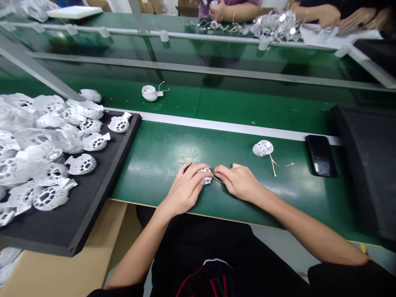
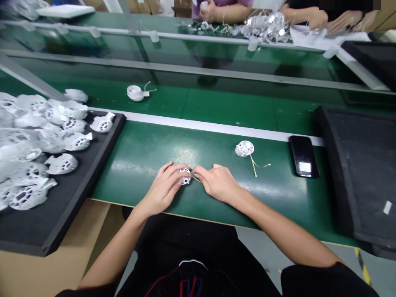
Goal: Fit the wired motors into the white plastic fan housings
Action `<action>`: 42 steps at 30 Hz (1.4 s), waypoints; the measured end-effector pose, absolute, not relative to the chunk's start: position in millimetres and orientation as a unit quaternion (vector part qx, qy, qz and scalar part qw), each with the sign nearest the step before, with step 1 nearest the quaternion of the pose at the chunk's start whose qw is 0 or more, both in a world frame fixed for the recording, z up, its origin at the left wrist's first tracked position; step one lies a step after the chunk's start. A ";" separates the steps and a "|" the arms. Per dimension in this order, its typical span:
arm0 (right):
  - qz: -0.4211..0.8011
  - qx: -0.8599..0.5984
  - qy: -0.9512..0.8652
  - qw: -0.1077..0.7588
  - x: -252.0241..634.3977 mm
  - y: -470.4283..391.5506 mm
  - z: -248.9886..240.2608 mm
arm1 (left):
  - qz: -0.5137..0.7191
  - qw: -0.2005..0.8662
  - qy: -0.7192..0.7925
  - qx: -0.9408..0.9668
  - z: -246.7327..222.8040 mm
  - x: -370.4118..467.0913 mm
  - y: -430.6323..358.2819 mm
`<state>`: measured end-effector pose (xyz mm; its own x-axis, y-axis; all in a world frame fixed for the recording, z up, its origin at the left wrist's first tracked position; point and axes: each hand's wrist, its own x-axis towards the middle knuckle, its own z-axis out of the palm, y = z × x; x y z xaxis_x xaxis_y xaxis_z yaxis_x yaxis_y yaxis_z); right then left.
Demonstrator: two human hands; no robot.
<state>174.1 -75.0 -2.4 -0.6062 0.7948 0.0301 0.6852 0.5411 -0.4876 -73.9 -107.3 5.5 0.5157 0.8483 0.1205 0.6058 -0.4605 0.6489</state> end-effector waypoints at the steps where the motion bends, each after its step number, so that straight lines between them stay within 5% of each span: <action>1: 0.211 -0.419 -0.873 0.133 175.4 -73.1 -1.3 | 0.222 0.273 0.438 0.827 6.1 -74.6 -108.0; 5: 0.123 -0.425 -0.860 0.252 181.2 -69.1 9.4 | 0.240 0.278 0.423 0.829 6.1 -74.7 -111.5; 8: 0.194 -0.420 -0.813 0.353 179.3 -75.3 16.0 | 0.260 0.283 0.459 0.801 2.9 -69.0 -112.5; 13: 0.375 -0.410 -0.763 0.331 164.6 -87.4 12.1 | 0.267 0.274 0.473 0.794 -0.2 -61.3 -110.4; 29: 0.306 -0.420 -0.779 0.351 161.1 -88.9 -1.9 | 0.249 0.266 0.480 0.798 3.1 -51.1 -108.9; 36: 0.204 -0.386 -0.839 0.324 170.6 -83.3 -9.0 | 0.267 0.063 0.595 0.755 35.3 -129.4 -124.1; 39: 0.157 -0.420 -0.837 0.315 183.6 -72.8 -18.9 | 0.190 -0.114 0.785 0.578 58.4 -224.6 -144.5; 42: 0.149 -0.437 -0.832 0.307 193.9 -61.5 -29.1 | 0.060 -0.149 0.850 0.502 62.4 -302.0 -174.1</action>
<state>193.9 -61.5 -29.1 -0.4299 0.8182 0.3816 0.6358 0.5745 -0.5155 -302.0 -174.1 62.4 -0.4518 0.8353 0.3133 0.8710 0.4889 -0.0474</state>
